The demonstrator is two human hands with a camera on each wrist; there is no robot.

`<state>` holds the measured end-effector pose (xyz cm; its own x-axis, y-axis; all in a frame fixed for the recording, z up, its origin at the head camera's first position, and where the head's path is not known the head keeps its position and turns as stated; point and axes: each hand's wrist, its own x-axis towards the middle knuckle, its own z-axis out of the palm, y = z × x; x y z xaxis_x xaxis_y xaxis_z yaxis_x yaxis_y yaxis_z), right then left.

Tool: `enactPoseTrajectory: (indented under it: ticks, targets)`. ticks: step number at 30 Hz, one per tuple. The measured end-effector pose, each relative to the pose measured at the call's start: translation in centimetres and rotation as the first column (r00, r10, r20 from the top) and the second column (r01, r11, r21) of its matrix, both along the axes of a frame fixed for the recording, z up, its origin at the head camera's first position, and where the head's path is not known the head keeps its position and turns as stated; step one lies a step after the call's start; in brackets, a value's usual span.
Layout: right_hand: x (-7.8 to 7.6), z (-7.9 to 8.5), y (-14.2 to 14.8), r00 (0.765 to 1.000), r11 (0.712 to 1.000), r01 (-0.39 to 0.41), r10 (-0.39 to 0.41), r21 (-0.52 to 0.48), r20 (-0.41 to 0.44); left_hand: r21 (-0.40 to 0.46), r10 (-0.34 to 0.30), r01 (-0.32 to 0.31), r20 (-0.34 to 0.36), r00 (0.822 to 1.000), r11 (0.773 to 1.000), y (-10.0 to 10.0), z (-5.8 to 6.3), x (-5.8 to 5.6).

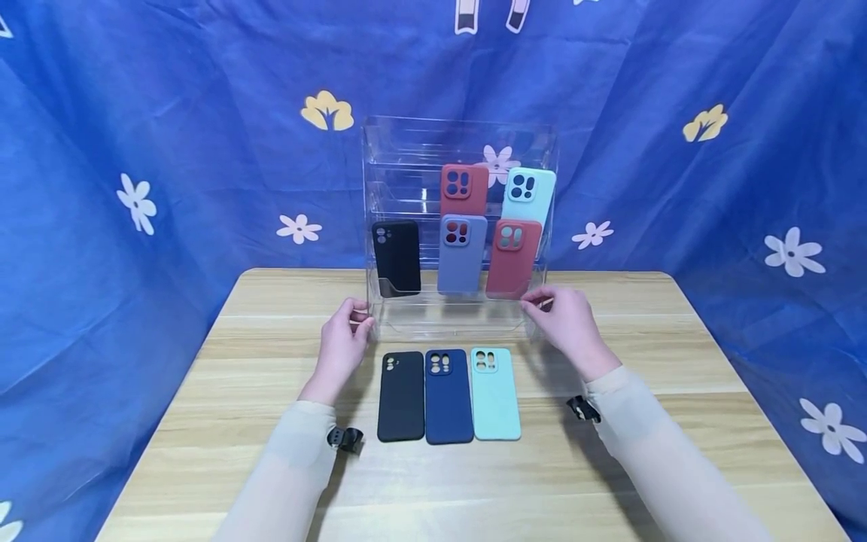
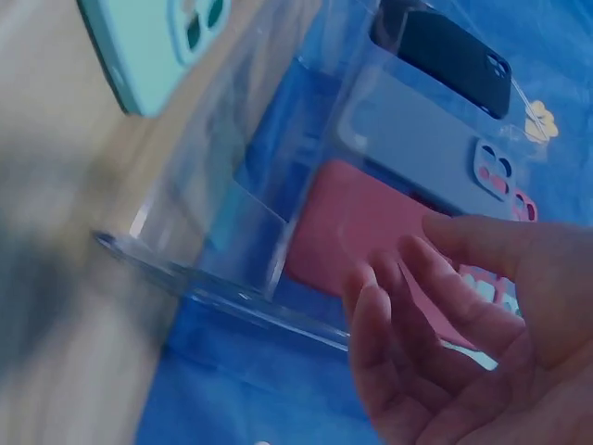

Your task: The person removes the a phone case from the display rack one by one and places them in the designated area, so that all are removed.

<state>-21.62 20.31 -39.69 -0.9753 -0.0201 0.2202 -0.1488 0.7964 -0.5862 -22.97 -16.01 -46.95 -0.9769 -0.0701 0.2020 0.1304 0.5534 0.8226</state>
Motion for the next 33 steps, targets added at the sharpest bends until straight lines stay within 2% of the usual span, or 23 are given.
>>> enactPoseTrajectory:
  ticks: [3,6,9,12,18,24,33]
  targets:
    - [-0.3,0.7,0.4,0.993,0.998,0.023,-0.016,0.064,-0.116,0.003,-0.004,0.004,0.001,1.000,1.000,0.4,-0.2,-0.3]
    - [-0.7,1.2,0.3,0.973,0.994,0.033,-0.008,0.104,-0.233,-0.006,-0.002,0.002,-0.011,1.000,1.000,0.1,-0.2,-0.2]
    - [-1.2,2.0,0.3,0.945,0.996,0.017,0.012,0.087,-0.327,-0.011,-0.008,0.008,-0.019,1.000,1.000,0.0,-0.1,-0.3]
    - [-1.7,2.7,0.4,0.925,0.998,-0.014,0.037,0.064,-0.379,-0.010,-0.009,0.009,-0.016,1.000,1.000,-0.1,-0.2,-0.3]
    - [-2.8,4.1,0.8,0.920,0.998,-0.033,0.050,0.049,-0.389,-0.004,-0.006,0.006,-0.010,1.000,1.000,0.1,-0.3,-0.2]
    - [-4.4,4.8,1.2,0.906,0.997,-0.052,0.067,0.049,-0.418,-0.008,0.003,-0.003,-0.007,1.000,1.000,0.2,-0.2,-0.2]
    - [-5.7,5.7,1.1,0.914,0.997,-0.074,0.082,0.035,-0.396,0.002,-0.001,0.001,0.000,1.000,1.000,0.1,-0.2,-0.1]
